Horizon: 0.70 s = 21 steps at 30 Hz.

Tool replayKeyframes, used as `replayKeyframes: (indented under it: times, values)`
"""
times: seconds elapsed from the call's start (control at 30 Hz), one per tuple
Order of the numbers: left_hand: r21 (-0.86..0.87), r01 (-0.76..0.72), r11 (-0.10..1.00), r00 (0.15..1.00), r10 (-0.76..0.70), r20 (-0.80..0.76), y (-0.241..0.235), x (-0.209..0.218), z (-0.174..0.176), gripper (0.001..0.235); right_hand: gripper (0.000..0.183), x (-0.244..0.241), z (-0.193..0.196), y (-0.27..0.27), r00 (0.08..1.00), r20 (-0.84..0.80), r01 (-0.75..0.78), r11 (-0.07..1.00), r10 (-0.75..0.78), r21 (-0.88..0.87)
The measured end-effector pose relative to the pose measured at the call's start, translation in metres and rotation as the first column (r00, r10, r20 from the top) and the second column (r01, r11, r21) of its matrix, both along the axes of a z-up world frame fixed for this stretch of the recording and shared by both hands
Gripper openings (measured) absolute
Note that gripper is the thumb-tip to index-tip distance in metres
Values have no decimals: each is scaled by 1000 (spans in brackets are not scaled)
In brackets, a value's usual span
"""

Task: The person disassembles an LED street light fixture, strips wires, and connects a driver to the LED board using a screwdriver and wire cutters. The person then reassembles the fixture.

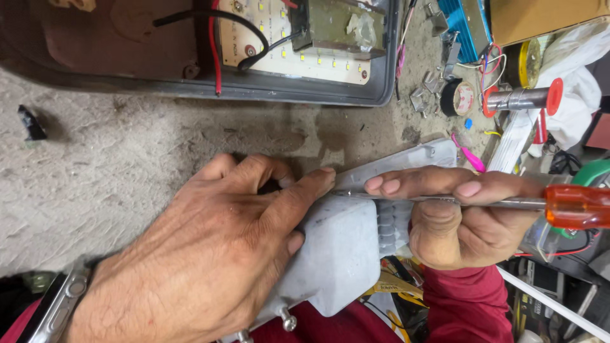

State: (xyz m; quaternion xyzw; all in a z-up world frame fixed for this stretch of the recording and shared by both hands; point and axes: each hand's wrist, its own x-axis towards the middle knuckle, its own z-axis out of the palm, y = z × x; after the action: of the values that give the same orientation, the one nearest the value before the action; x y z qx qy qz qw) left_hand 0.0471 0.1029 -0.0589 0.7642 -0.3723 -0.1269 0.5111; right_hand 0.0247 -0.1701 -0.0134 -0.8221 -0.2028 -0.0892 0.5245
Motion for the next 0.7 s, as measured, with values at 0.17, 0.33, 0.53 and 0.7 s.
replayKeyframes:
  times: [0.17,0.33,0.53,0.7]
  values:
    - [20,56,998,998,-55,-28,-2,3,-11,89,26,-5,-12,-9,999,21,34,999,-34,-17]
    - [-58,-1,998,1000,0,-17,2,3,-12,97,25,-6,-10,-10,999,-1,32,998,-32,48]
    - [90,-103,991,993,107,-41,8,-4,-6,66,27,11,-9,-3,989,141,14,990,-34,139]
    - [-334,-52,941,998,57,6,22,-3,15,73,29,35,7,-64,872,425,169,964,-243,204]
